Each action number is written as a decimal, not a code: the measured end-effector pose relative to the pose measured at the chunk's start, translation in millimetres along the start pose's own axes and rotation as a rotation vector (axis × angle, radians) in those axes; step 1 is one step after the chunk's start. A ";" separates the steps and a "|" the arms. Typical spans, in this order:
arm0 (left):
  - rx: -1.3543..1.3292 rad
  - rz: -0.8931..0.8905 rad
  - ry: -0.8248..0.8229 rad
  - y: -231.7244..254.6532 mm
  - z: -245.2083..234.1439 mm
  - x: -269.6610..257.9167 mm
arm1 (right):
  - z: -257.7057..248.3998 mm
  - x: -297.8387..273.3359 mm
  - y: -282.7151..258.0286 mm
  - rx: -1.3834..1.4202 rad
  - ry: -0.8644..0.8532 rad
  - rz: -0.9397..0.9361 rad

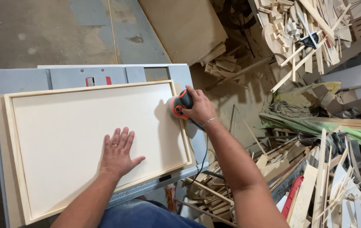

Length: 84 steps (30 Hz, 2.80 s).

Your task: Sanding the edges and corners of a wooden frame using a handheld orbital sander on a workbench.

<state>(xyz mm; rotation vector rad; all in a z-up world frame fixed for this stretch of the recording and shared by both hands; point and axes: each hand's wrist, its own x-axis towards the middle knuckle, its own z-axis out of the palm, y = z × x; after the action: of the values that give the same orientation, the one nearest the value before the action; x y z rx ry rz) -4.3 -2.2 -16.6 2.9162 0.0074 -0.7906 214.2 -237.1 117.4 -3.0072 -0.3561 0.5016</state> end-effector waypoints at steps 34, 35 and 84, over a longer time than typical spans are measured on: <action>0.022 0.015 0.034 1.5 4.5 -0.1 | 30.7 1.5 22.3 0.091 0.058 0.077; 0.018 0.018 0.026 1.3 4.7 0.8 | 28.4 10.7 19.7 0.093 0.079 0.075; -0.015 0.011 0.166 -0.2 35.0 6.9 | 45.5 -131.6 60.4 0.102 -0.031 0.039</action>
<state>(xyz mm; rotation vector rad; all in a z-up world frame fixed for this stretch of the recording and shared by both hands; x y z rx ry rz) -15.9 -6.3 -50.1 2.9557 0.0119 -0.5429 91.1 -325.6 108.8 -2.9159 -0.2661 0.5529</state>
